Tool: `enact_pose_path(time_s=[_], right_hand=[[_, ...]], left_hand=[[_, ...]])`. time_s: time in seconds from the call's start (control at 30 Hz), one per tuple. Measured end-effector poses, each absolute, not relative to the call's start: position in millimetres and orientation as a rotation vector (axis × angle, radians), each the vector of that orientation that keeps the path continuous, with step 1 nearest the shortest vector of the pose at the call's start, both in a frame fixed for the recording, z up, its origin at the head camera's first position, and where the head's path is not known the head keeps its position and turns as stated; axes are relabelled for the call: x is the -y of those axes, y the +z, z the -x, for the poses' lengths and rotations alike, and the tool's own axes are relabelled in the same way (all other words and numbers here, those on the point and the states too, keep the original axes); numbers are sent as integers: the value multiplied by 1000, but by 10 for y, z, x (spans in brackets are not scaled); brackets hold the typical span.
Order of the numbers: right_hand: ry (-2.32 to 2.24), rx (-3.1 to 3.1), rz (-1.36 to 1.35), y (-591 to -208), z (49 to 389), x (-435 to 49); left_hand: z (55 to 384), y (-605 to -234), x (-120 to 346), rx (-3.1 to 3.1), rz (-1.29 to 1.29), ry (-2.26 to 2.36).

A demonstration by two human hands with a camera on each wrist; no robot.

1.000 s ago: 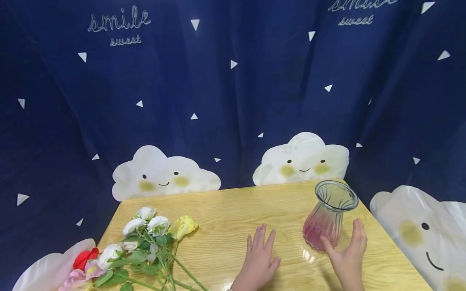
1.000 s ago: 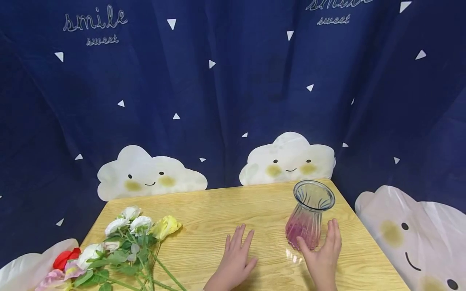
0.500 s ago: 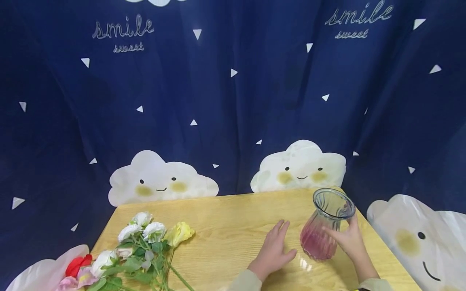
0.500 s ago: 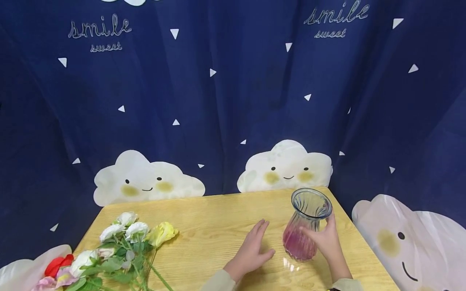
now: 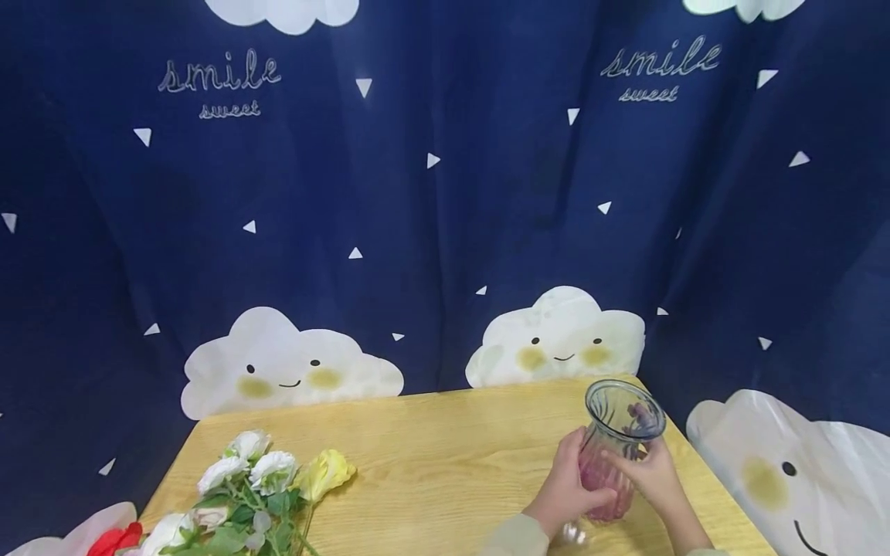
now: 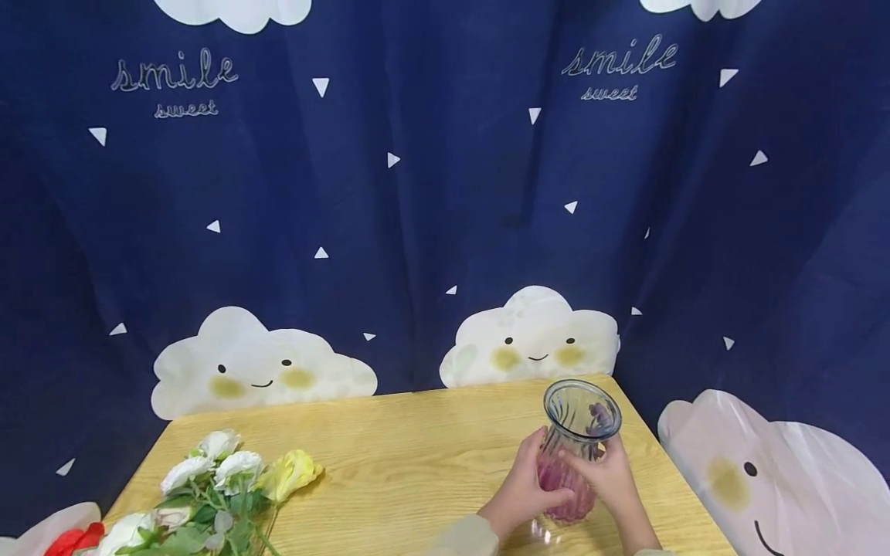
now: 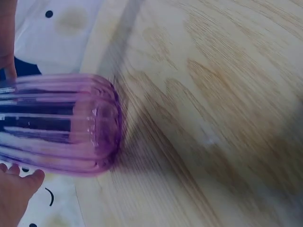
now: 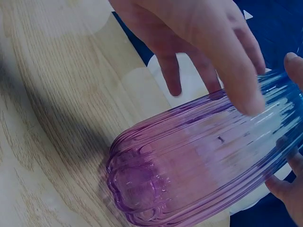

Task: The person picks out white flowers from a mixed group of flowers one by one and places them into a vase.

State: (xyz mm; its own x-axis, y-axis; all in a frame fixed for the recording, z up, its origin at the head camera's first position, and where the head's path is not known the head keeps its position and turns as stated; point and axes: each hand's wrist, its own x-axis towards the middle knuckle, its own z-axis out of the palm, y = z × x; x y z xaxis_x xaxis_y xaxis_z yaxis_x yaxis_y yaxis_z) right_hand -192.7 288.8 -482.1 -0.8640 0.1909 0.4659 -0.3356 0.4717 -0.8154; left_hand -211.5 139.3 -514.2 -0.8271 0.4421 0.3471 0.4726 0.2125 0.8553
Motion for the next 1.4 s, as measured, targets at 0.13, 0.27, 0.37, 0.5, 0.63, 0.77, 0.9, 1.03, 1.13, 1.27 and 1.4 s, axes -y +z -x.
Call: enact_pose_path(time_s=[0.13, 0.27, 0.37, 0.5, 0.63, 0.77, 0.9, 1.03, 1.13, 1.27, 1.4], right_hand=[[1403, 2225, -115, -4815, 1910, -2863], [1421, 2222, -132, -4800, 1905, -2842], [1408, 2208, -111, -4791, 1896, -2846], [1417, 2198, -110, -4772, 1907, -2839], [1460, 2195, -111, -4768, 1919, -2827], [1462, 2203, -99, -4781, 1903, -2806], [1483, 2191, -121, -4774, 1863, -2772], [1494, 2205, -151, -4760, 1859, -2652], [1504, 2230, -167, -4747, 1869, -2561], [1507, 2255, -199, -4745, 1879, -2441], [1514, 2244, -246, -4753, 1886, -2303]], left_hand=[[2114, -5093, -1472, 2395, 888, -1719], [2134, -5051, -1516, 2418, 827, -1670], [2149, -5040, -1550, 2427, 820, -1676], [2173, -5038, -1553, 2403, 813, -1711], [2191, -5053, -1540, 2387, 810, -1718], [2175, -5065, -1514, 2381, 817, -1729], [2136, -5049, -1465, 2380, 819, -1741], [2103, -5043, -1333, 2391, 761, -1722], [2090, -5039, -1232, 2409, 709, -1699], [2075, -5036, -1091, 2435, 653, -1686], [2046, -5029, -935, 2433, 620, -1657]])
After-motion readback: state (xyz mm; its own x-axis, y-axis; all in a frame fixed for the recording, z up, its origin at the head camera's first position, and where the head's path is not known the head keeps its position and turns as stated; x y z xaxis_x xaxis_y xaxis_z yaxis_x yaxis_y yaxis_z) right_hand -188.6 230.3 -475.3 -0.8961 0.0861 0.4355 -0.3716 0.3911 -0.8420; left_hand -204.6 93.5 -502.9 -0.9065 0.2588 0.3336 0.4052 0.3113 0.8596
